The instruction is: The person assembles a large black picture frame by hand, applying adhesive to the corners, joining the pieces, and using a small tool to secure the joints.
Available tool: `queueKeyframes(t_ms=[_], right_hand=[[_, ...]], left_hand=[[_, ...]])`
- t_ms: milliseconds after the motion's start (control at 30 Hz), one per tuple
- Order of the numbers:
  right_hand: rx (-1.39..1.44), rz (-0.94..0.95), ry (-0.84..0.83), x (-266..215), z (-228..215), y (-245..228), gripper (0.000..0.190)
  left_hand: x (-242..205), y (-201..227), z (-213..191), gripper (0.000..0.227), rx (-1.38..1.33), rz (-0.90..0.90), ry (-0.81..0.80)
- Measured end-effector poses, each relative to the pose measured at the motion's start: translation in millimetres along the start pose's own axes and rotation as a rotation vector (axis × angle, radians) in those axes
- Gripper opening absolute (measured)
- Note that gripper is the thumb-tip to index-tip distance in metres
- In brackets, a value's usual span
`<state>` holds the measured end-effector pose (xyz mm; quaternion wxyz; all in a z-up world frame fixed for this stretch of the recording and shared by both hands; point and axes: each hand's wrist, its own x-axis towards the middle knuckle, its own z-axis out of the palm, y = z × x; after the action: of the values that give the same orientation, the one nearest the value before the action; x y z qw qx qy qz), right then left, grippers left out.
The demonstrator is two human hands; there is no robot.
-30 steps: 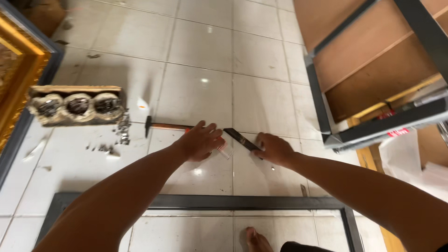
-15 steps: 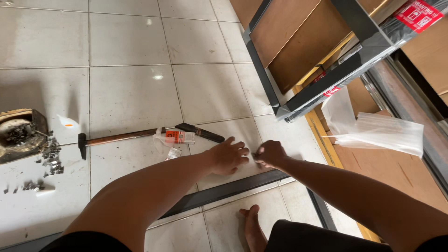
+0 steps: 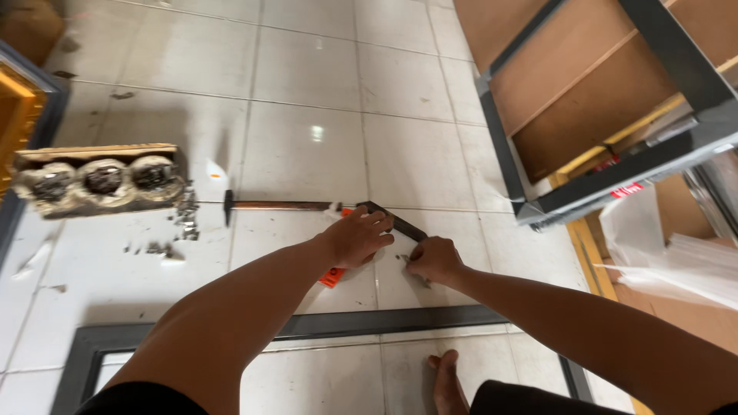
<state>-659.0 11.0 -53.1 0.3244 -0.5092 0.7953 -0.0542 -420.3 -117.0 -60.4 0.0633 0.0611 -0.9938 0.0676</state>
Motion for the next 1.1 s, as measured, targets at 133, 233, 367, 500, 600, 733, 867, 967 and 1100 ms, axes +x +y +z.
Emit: queueKeyframes(t_ms=[133, 233, 367, 500, 600, 733, 867, 967, 1100], right_hand=[[-0.032, -0.075, -0.148, -10.8, -2.5, -78.5, 0.046], [-0.194, -0.247, -0.219, -7.0, -6.5, -161.6, 0.039], [-0.051, -0.320, -0.343, 11.4, -5.8, -275.4, 0.053], [0.299, -0.473, -0.586, -35.7, -3.2, -395.1, 0.091], [0.343, -0.597, -0.604, -34.9, 57.4, -452.8, 0.037], [0.246, -0.653, -0.616, -5.7, 158.9, -488.2, 0.032], [0.038, -0.831, -0.366, 23.0, 236.2, -507.6, 0.028], [-0.054, -0.846, -0.325, 34.5, 255.8, -517.0, 0.030], [-0.163, -0.927, -0.271, 32.0, 258.9, -513.3, 0.022]], left_hand=[[-59.7, -26.2, -21.6, 0.033, -0.045, -0.102, 0.059], [-131.5, -42.3, -50.6, 0.032, -0.101, -0.214, 0.185], [-250.0, -56.0, -64.5, 0.036, 0.000, -0.574, 0.030], [-359.7, -18.0, -112.9, 0.047, -0.085, -1.206, -0.245], [-415.1, 23.6, -112.3, 0.084, -0.315, -1.725, -0.268], [-453.7, 71.3, -98.3, 0.107, -0.505, -1.927, -0.249], [-439.6, 96.2, -107.3, 0.098, -0.571, -1.852, -0.338], [-422.6, 103.6, -111.8, 0.084, -0.526, -1.826, -0.368], [-412.3, 108.4, -108.4, 0.082, -0.538, -1.853, -0.340]])
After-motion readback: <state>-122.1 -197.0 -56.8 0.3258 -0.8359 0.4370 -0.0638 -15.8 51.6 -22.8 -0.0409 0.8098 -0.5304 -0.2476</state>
